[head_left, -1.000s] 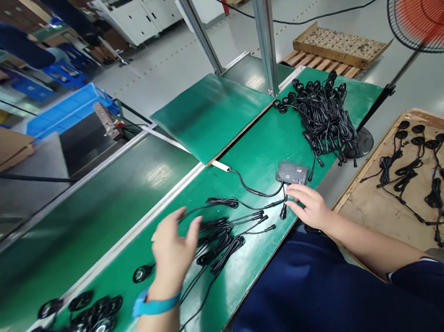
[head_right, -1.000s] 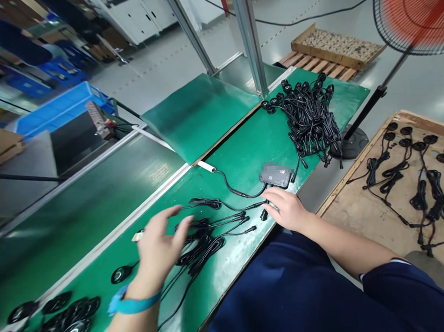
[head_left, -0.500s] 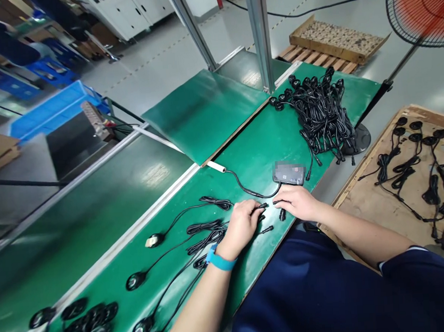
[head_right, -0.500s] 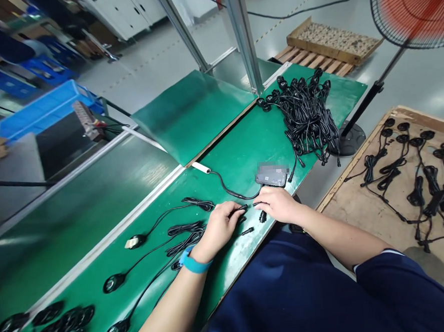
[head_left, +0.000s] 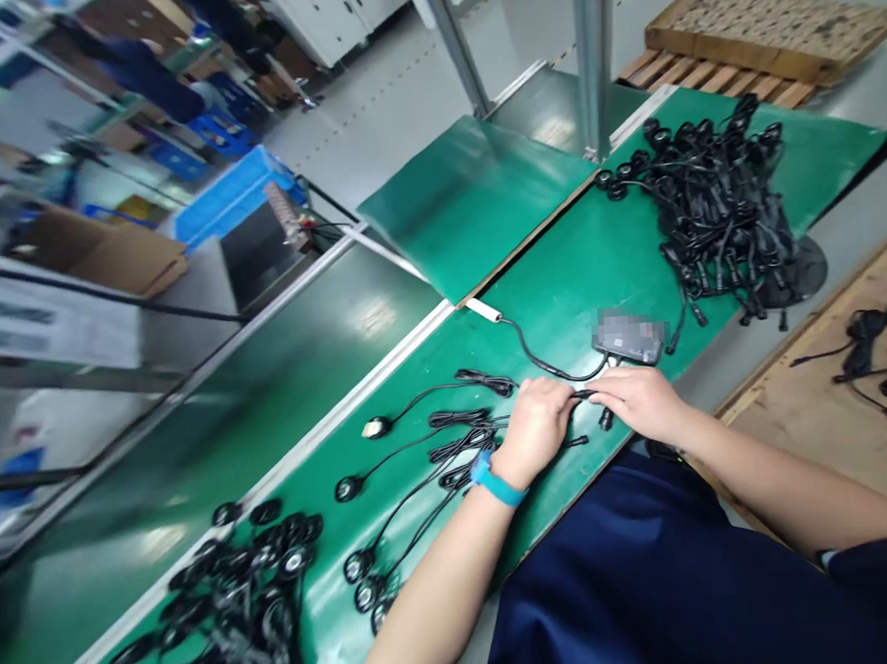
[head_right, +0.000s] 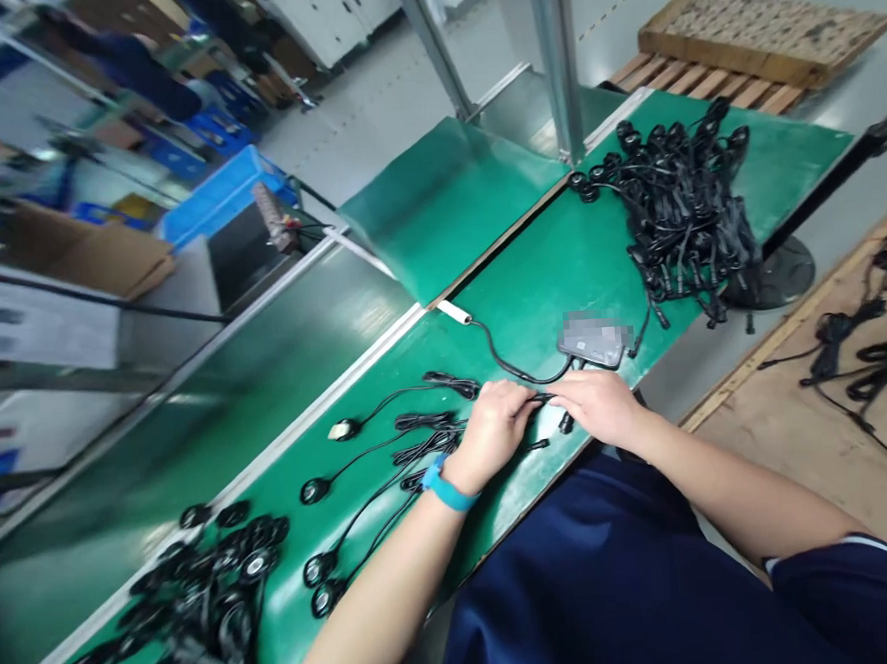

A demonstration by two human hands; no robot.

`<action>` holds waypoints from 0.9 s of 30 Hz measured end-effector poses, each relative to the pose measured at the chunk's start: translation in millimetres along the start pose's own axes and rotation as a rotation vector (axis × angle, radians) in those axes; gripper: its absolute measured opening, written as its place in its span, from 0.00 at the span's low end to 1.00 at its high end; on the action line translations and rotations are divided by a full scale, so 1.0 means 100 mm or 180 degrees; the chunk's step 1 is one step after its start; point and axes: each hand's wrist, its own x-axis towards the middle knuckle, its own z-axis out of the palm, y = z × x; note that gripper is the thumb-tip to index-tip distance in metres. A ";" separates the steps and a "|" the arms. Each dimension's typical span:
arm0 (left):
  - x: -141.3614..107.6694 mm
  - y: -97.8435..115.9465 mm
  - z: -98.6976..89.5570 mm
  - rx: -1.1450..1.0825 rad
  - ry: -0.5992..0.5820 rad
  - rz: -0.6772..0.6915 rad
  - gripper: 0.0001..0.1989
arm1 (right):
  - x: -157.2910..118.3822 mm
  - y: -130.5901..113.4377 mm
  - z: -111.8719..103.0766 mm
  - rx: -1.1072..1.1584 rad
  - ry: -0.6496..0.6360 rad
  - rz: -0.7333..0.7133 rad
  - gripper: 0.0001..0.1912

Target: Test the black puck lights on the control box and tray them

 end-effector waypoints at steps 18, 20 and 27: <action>0.12 -0.04 0.15 -0.0307 -0.0078 0.0071 0.13 | 0.01 0.04 0.01 -0.0048 0.0091 -0.0146 0.13; 0.11 -0.05 0.18 -0.0363 -0.0004 0.0092 0.13 | 0.01 0.04 0.01 -0.0034 0.0135 -0.0213 0.13; 0.08 -0.08 0.25 -0.0426 0.0149 0.0148 0.13 | 0.00 0.03 0.07 -0.0033 0.0064 -0.0129 0.13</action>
